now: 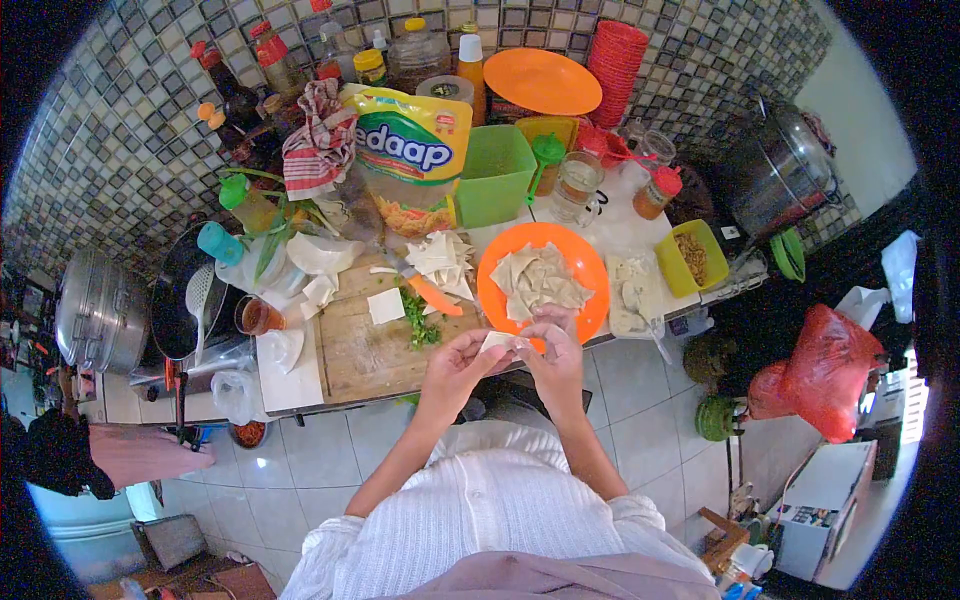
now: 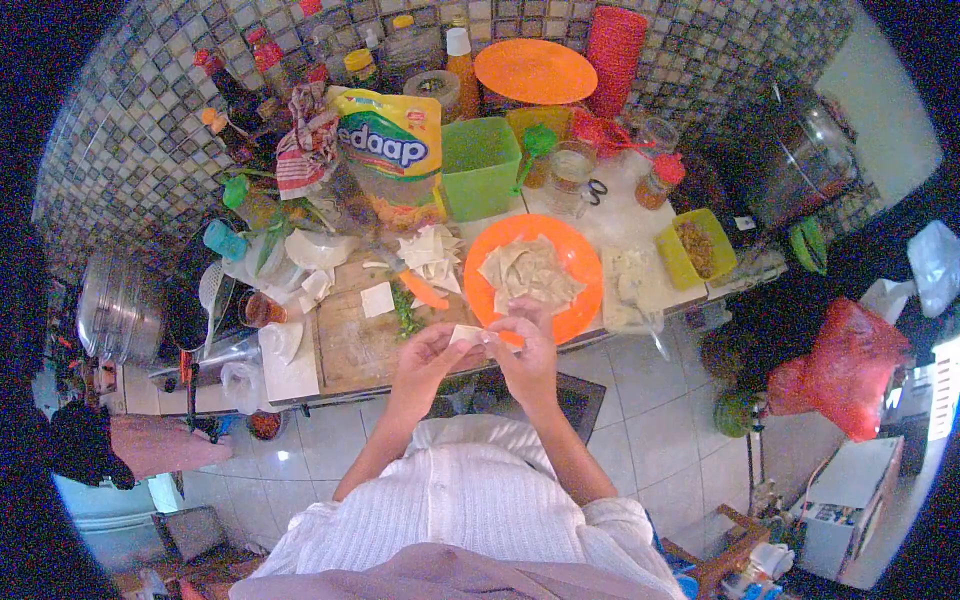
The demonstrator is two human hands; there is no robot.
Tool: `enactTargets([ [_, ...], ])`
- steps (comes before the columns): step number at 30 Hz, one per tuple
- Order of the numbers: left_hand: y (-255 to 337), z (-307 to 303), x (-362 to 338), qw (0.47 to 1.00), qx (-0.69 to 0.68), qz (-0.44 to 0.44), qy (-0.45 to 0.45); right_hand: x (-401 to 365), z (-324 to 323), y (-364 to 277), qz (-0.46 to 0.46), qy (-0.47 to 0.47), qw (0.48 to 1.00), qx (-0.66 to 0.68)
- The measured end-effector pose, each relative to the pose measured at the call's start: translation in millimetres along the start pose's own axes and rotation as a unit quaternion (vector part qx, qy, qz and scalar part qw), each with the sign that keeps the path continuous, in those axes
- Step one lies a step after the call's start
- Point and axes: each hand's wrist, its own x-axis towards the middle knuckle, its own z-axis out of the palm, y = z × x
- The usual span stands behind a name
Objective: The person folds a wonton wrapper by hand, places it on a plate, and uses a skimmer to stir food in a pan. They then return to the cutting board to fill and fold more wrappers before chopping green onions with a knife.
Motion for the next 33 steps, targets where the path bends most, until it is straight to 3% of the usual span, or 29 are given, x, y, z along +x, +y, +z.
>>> enactTargets([
  [4, -3.1, -4.4, 2.7, 1.000, 0.021, -0.007, 0.020, -1.5, -0.5, 5.1, 0.018, -0.036, 0.999, 0.006],
  [8, -3.1, -12.5, 6.8, 0.999, 0.018, 0.001, 0.045, 0.7, -1.2, -3.2, 0.028, -0.010, 1.000, 0.008],
  [10, -4.7, -30.5, 19.2, 0.974, 0.175, 0.086, 0.114, 0.2, -4.7, -4.2, 0.060, -0.006, 0.997, 0.056],
  [11, -0.2, -38.8, 25.6, 0.974, 0.175, 0.087, 0.114, -0.2, -6.4, -2.7, 0.060, -0.006, 0.997, 0.057],
  [13, 11.8, -56.9, 42.3, 0.915, 0.317, 0.113, 0.222, -2.3, -10.1, 3.4, 0.089, 0.015, 0.993, 0.077],
  [17, -1.4, -103.7, 99.3, 0.889, 0.325, 0.198, 0.253, -6.5, -16.9, 13.5, 0.104, 0.021, 0.992, 0.073],
  [19, -0.2, -113.2, 116.1, 0.717, 0.557, 0.371, 0.198, -8.6, -20.0, 19.8, 0.095, 0.024, 0.994, 0.040],
  [20, -0.7, -117.6, 119.5, 0.717, 0.556, 0.372, 0.196, -10.4, -21.0, 24.3, 0.094, 0.025, 0.994, 0.039],
  [22, -2.9, -124.3, 126.5, 0.559, 0.715, 0.414, 0.071, -13.5, -23.4, 31.5, 0.066, 0.039, 0.997, 0.006],
  [29, -13.3, -126.7, 113.2, 0.518, 0.753, 0.401, 0.064, -9.4, -29.8, 25.2, 0.119, 0.050, 0.989, 0.071],
  [32, -7.4, -123.6, 106.3, 0.556, 0.733, 0.387, 0.064, -6.1, -31.0, 27.9, 0.125, 0.044, 0.989, 0.058],
  [33, -6.3, -124.6, 101.5, 0.612, 0.686, 0.376, 0.121, -5.6, -31.4, 29.0, 0.122, 0.047, 0.990, 0.049],
])
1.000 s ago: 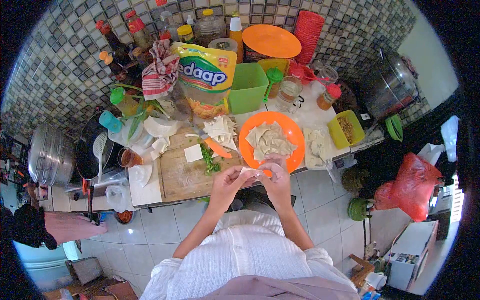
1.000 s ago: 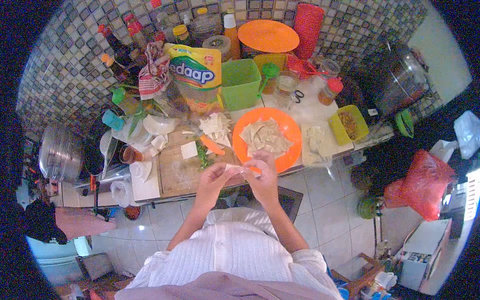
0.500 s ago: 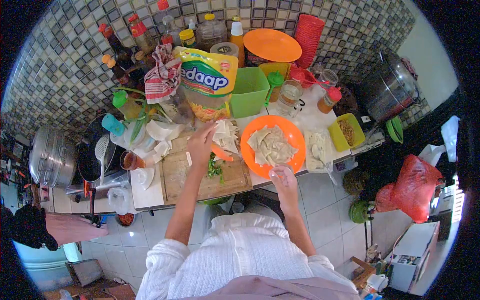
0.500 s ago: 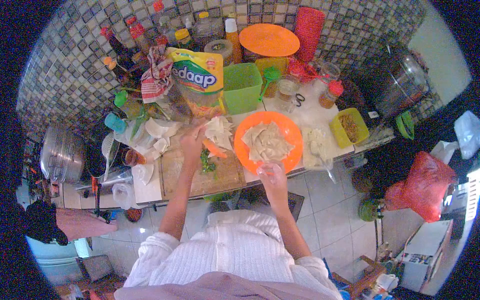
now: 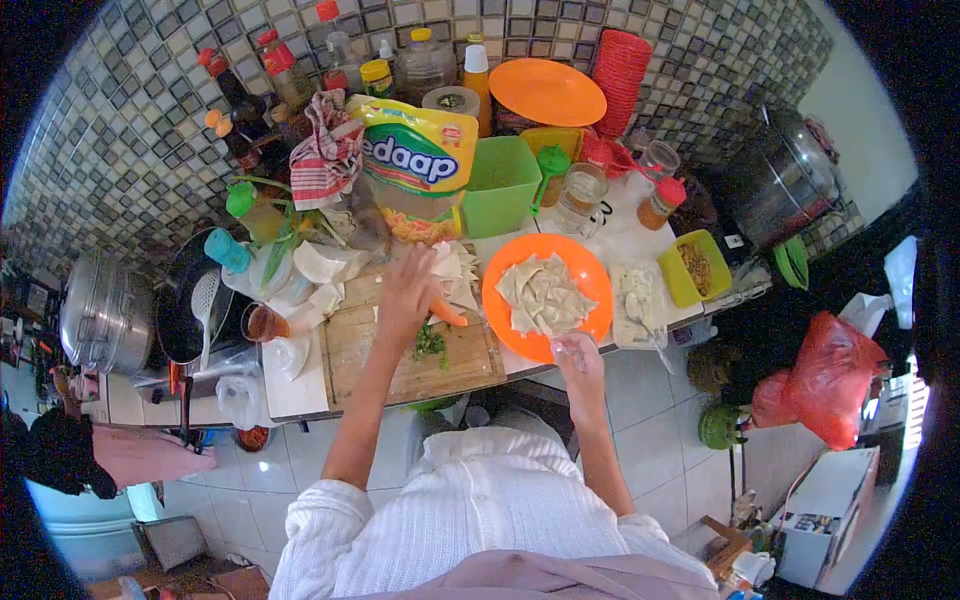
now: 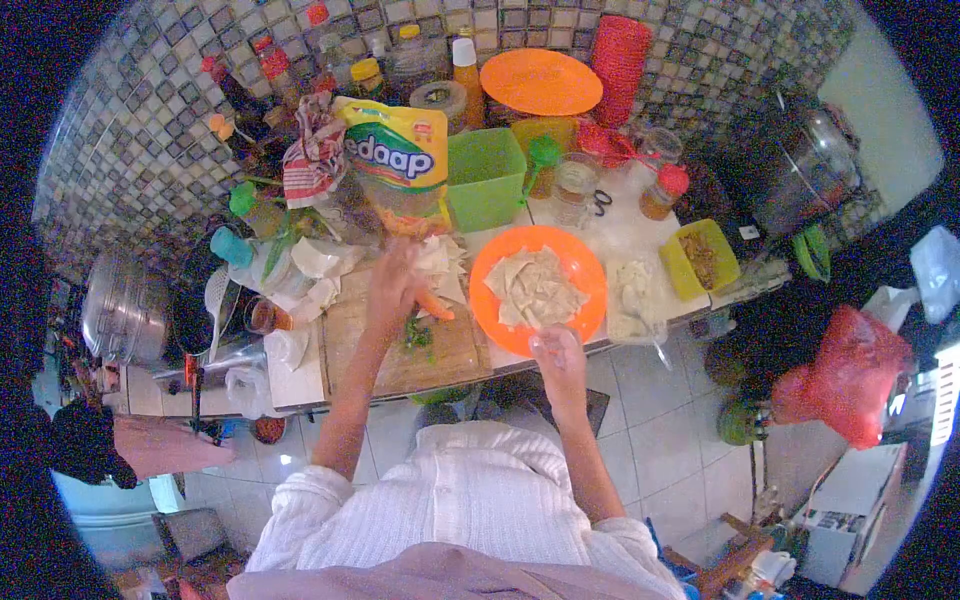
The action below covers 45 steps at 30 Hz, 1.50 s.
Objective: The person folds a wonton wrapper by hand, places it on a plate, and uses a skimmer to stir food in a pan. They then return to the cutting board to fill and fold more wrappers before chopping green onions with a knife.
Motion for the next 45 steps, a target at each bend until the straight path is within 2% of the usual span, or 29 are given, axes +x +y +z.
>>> enactTargets([
  [1, 0.3, -5.1, -3.7, 0.996, -0.044, -0.073, 0.038, 0.5, -0.8, 0.7, -0.003, 0.003, 1.000, -0.008],
  [2, 0.7, -13.5, -8.3, 0.996, -0.042, -0.075, 0.038, 0.8, -2.4, -0.3, -0.002, 0.001, 1.000, -0.007],
  [4, -3.2, -35.6, -23.6, 0.960, -0.162, -0.221, 0.056, 1.8, -5.5, -2.4, -0.001, -0.001, 1.000, -0.010],
  [8, -35.1, -47.7, -62.2, 0.966, -0.087, -0.243, -0.003, 5.8, -14.1, 5.5, -0.014, 0.009, 1.000, -0.017],
  [10, -37.7, -51.7, -64.4, 0.963, -0.070, -0.248, -0.086, 7.4, -16.7, 7.6, -0.003, 0.023, 1.000, -0.009],
  [11, -34.3, -54.1, -61.7, 0.962, -0.068, -0.249, -0.084, 8.9, -18.6, 9.9, -0.004, 0.020, 1.000, -0.008],
  [13, -23.2, -56.3, -55.6, 0.964, 0.022, -0.223, -0.144, 10.2, -22.9, 14.4, -0.009, 0.021, 0.999, -0.033],
  [17, -27.4, -41.9, -59.5, 0.978, 0.047, -0.155, -0.133, 9.6, -26.5, 11.2, -0.004, 0.042, 0.999, -0.012],
  [19, -22.5, -44.2, -53.3, 0.971, 0.019, -0.193, -0.141, 7.2, -31.1, 9.1, 0.024, 0.057, 0.998, 0.009],
  [23, -33.7, -33.7, -61.1, 0.979, -0.011, -0.170, -0.109, 0.5, -45.4, 23.4, 0.021, 0.083, 0.996, 0.008],
  [26, -31.5, -34.9, -59.9, 0.973, -0.045, -0.201, -0.108, -6.5, -58.0, 36.7, 0.055, 0.112, 0.990, 0.063],
  [28, -29.8, -35.5, -60.1, 0.972, -0.050, -0.211, -0.087, -11.2, -64.3, 39.5, 0.099, 0.228, 0.955, 0.159],
  [29, -31.2, -34.0, -60.3, 0.973, -0.054, -0.208, -0.091, -10.7, -69.9, 45.5, 0.099, 0.234, 0.954, 0.157],
  [31, -34.1, -29.9, -61.0, 0.948, -0.142, -0.269, -0.092, -8.1, -86.5, 63.9, 0.107, 0.323, 0.903, 0.261],
  [35, -29.5, -32.2, -56.4, 0.933, -0.154, -0.299, -0.130, 0.5, -109.1, 70.4, 0.097, 0.385, 0.866, 0.303],
  [37, -39.5, -25.7, -61.7, 0.940, -0.162, -0.272, -0.125, 3.4, -114.5, 66.1, 0.019, 0.354, 0.895, 0.272],
  [41, -43.6, -24.8, -62.9, 0.942, -0.127, -0.268, -0.157, 14.8, -129.1, 73.1, -0.014, 0.315, 0.916, 0.247],
  [42, -40.4, -26.3, -61.4, 0.936, -0.124, -0.299, -0.138, 15.7, -122.6, 58.8, -0.030, 0.331, 0.938, 0.098],
  [43, -37.2, -27.6, -59.5, 0.929, -0.120, -0.330, -0.118, 18.0, -119.6, 50.4, -0.044, 0.339, 0.938, -0.054],
  [44, -31.7, -30.5, -55.5, 0.929, -0.122, -0.328, -0.120, 21.5, -121.1, 50.2, -0.044, 0.343, 0.937, -0.055],
  [45, -24.0, -35.1, -50.2, 0.942, -0.089, -0.308, -0.096, 24.5, -123.4, 50.7, -0.134, 0.313, 0.918, -0.204],
])
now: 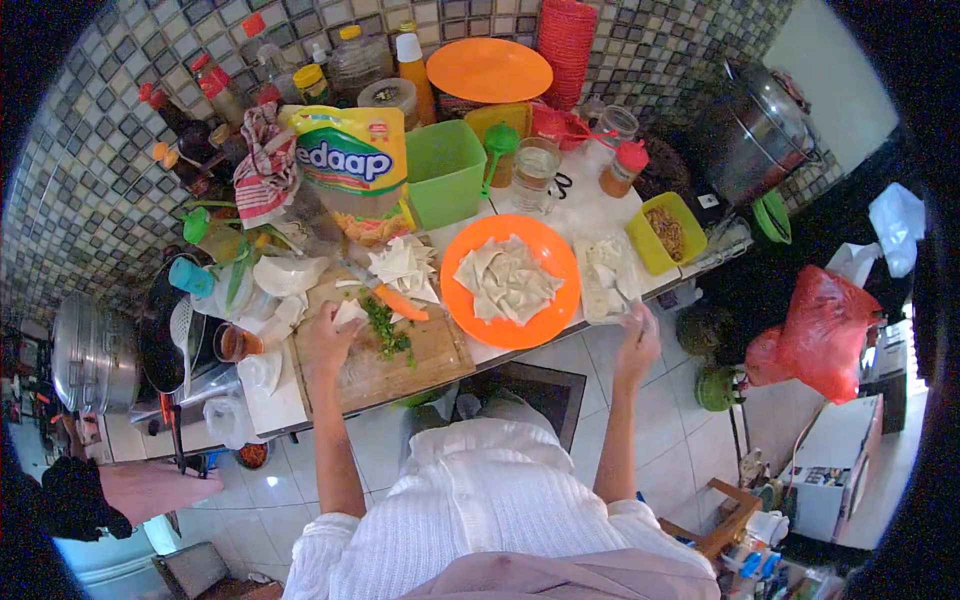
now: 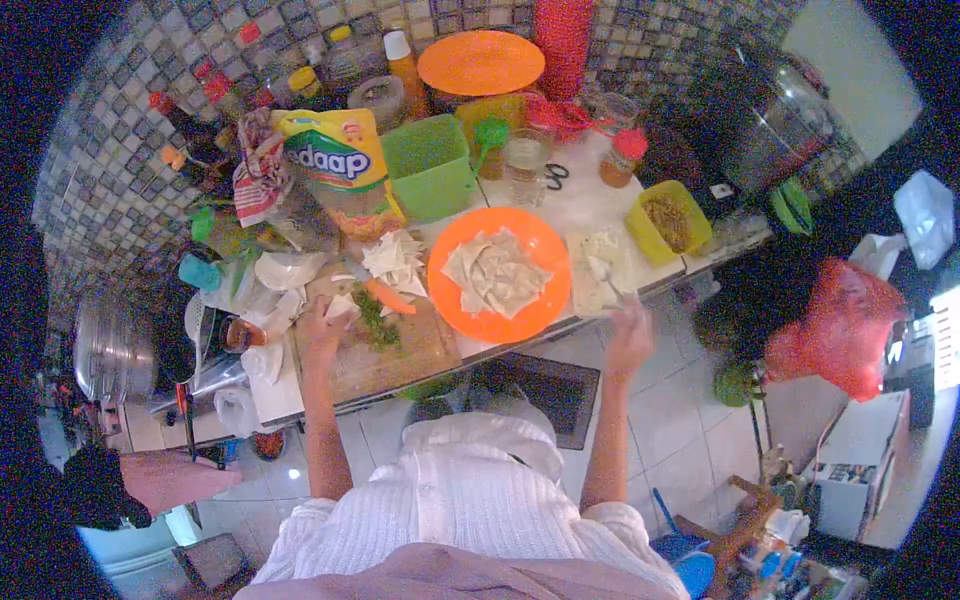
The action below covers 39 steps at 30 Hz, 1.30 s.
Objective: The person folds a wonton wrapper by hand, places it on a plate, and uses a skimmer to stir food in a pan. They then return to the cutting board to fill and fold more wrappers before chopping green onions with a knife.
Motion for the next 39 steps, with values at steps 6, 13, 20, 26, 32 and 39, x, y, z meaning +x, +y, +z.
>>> enactTargets([
  [6, 20.3, -12.8, -7.9, 0.991, -0.106, -0.083, 0.018, 11.2, -9.6, -21.8, -0.228, -0.046, 0.963, -0.136],
  [13, 34.5, -9.9, -32.8, 0.882, -0.436, -0.153, 0.089, 7.7, -13.3, -1.8, -0.193, -0.019, 0.967, -0.163],
  [20, 37.0, -9.7, -47.4, 0.826, -0.533, -0.180, 0.039, 2.3, -8.3, -0.3, -0.174, 0.007, 0.975, -0.140],
  [26, 45.8, -11.3, -52.0, 0.794, -0.578, -0.189, 0.012, -5.9, -3.0, -18.2, -0.059, 0.023, 0.996, -0.069],
  [32, 53.9, -7.5, -54.1, 0.780, -0.595, -0.189, -0.031, -3.9, -0.1, 4.0, 0.119, 0.023, 0.991, 0.062],
  [39, 64.6, 2.2, -56.0, 0.774, -0.596, -0.196, -0.078, -3.2, 1.3, 9.7, 0.169, 0.070, 0.947, 0.262],
])
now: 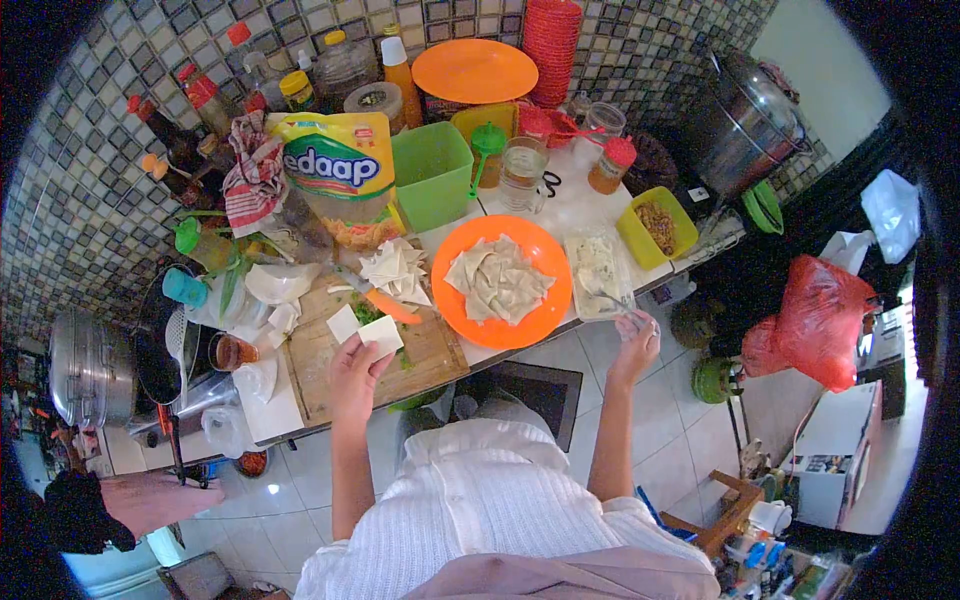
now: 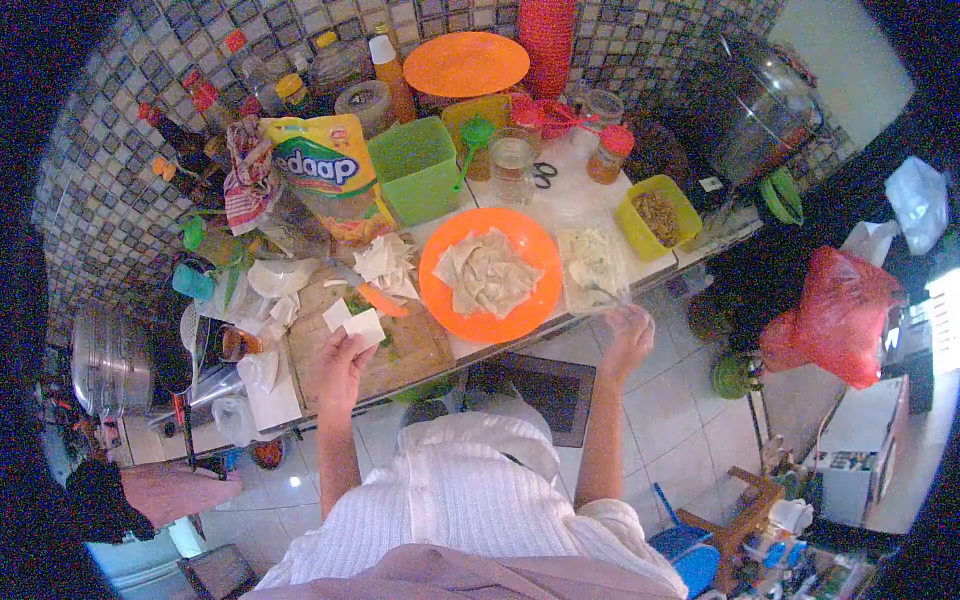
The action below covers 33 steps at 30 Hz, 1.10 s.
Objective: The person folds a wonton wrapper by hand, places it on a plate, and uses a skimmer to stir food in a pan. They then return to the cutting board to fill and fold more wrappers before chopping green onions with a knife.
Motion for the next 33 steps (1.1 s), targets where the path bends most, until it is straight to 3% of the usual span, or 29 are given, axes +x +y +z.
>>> enactTargets([
  [4, -2.5, 11.0, -3.6, 0.999, 0.003, -0.020, -0.029, 5.9, -2.5, 8.5, -0.024, 0.039, 0.998, 0.051],
  [11, -11.6, 28.3, -10.2, 0.998, 0.000, -0.044, -0.048, 6.0, -0.6, 0.8, -0.056, 0.020, 0.997, 0.045],
  [20, -16.4, 30.5, -13.6, 0.994, -0.021, -0.066, -0.080, 6.1, -3.3, -4.9, -0.146, 0.012, 0.971, -0.189],
  [23, -13.5, 33.7, -15.7, 0.995, -0.017, -0.064, -0.072, 4.0, -0.8, -9.4, -0.123, 0.011, 0.972, -0.202],
  [26, -13.9, 33.5, -15.1, 0.995, -0.014, -0.077, -0.067, 7.5, -4.6, -4.2, -0.078, 0.032, 0.990, -0.114],
  [28, -16.4, 30.8, -13.4, 0.993, -0.004, -0.093, -0.078, 10.4, -8.3, 0.4, -0.009, 0.036, 0.999, 0.017],
  [32, -17.2, 33.7, -14.8, 0.991, -0.013, -0.100, -0.083, 10.4, -11.9, 0.1, -0.011, 0.026, 0.999, -0.026],
  [33, -16.4, 35.3, -15.4, 0.991, -0.017, -0.101, -0.091, 10.5, -11.1, -4.0, 0.029, 0.041, 0.998, 0.040],
])
